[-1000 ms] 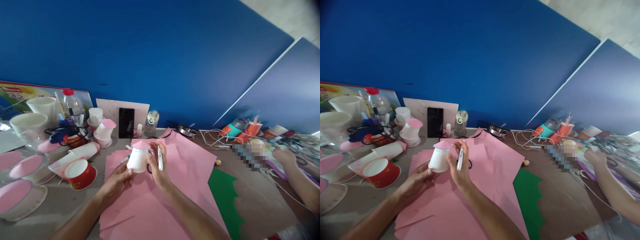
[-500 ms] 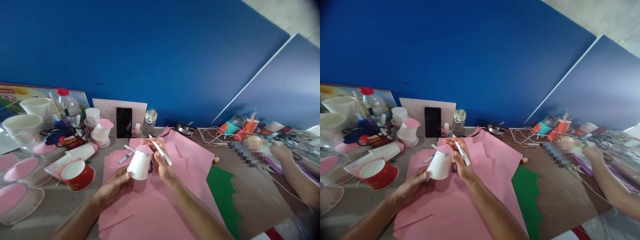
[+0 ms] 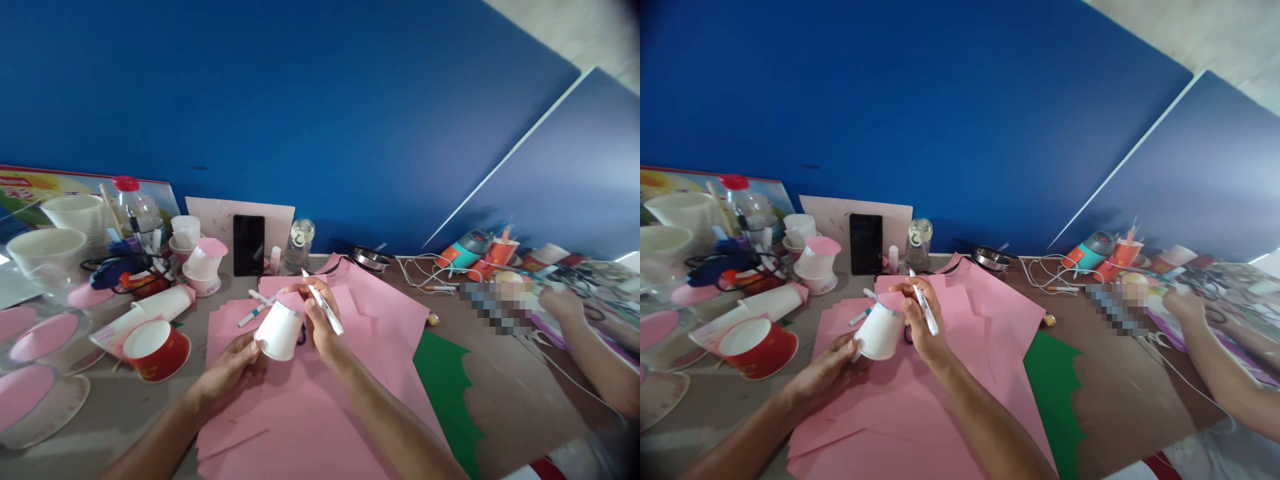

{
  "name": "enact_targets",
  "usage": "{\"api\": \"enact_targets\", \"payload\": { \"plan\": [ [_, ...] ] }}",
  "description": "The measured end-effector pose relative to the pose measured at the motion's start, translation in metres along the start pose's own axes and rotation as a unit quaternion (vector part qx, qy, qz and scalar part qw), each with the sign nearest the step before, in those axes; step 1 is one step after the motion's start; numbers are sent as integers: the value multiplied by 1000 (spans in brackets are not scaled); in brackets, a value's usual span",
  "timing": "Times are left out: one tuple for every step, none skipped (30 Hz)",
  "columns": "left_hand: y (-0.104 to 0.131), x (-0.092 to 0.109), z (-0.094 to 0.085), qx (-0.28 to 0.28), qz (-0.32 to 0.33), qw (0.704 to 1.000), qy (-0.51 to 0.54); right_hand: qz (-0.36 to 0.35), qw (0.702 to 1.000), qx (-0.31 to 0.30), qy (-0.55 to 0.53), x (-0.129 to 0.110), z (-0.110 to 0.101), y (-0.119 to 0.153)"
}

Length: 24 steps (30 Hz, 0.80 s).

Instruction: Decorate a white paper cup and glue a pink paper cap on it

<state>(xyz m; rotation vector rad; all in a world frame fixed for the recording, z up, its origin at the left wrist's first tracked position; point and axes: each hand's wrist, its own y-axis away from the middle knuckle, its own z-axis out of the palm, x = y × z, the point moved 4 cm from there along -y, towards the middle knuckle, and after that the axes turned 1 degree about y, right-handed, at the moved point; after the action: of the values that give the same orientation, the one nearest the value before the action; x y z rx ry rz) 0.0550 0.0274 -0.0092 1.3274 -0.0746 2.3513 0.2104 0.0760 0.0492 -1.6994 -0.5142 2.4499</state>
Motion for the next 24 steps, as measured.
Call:
{"api": "enact_targets", "payload": {
  "plan": [
    [0,-1,-1,-2,-2,1000,-1,0,1000,-3,5,0,0,0],
    [-1,-2,-1,-5,-3,1000,-2,-1,1000,-6,9,0,1,-1],
    [-1,-3,-2,-7,-4,1000,-2,-1,1000,-9,12,0,1,-1],
    [-1,-4,-2,-6,-5,1000,-4,0,1000,-5,10,0,1,-1],
    [-1,-4,-2,-5,-6,1000,-7,1,1000,0,3,1,1,-1],
    [-1,-5,-3,-4,-7,1000,-10,-1,1000,5,-6,1,1,-1],
    [-1,-4,-2,-2,-8,1000,-14,-3,1000,8,-17,1,1,-1],
    [0,-4,-2,-2,-8,1000,-18,-6,1000,11,-28,1,1,-1],
    [0,-3,-1,-2,-8,1000,-21,-6,999,11,-38,1,2,-1],
    [0,-3,-1,-1,-8,1000,-25,-5,999,11,-48,1,3,0],
    [0,-2,0,0,-7,1000,-28,-1,998,11,-56,1,4,0],
    [0,-2,0,0,-7,999,-31,5,998,13,-61,1,5,1],
    [0,-2,1,-1,-9,999,-33,10,998,16,-65,1,6,1],
    [-1,-2,1,-2,-11,999,-33,15,997,22,-66,1,6,2],
    [-1,-3,0,-4,-13,999,-31,18,997,28,-66,1,7,3],
    [-1,-4,0,-7,-14,999,-28,20,997,34,-66,1,7,3],
    [-1,-4,-1,-9,-14,1000,-26,21,997,38,-67,1,7,4],
    [-1,-5,-1,-10,-13,1000,-25,22,997,42,-68,1,8,4],
    [-2,-5,-2,-10,-11,1000,-25,23,996,45,-70,1,8,4],
    [-2,-5,-2,-11,-8,1000,-26,25,996,49,-72,1,8,5],
    [-2,-5,-2,-13,-6,1000,-27,27,995,53,-75,1,9,5],
    [-2,-5,-2,-15,-4,1000,-27,30,995,58,-77,1,9,5],
    [-2,-5,-1,-17,-3,999,-28,34,994,63,-79,1,9,6],
    [-2,-4,0,-19,-2,999,-28,37,994,67,-81,1,9,6]
  ]
}}
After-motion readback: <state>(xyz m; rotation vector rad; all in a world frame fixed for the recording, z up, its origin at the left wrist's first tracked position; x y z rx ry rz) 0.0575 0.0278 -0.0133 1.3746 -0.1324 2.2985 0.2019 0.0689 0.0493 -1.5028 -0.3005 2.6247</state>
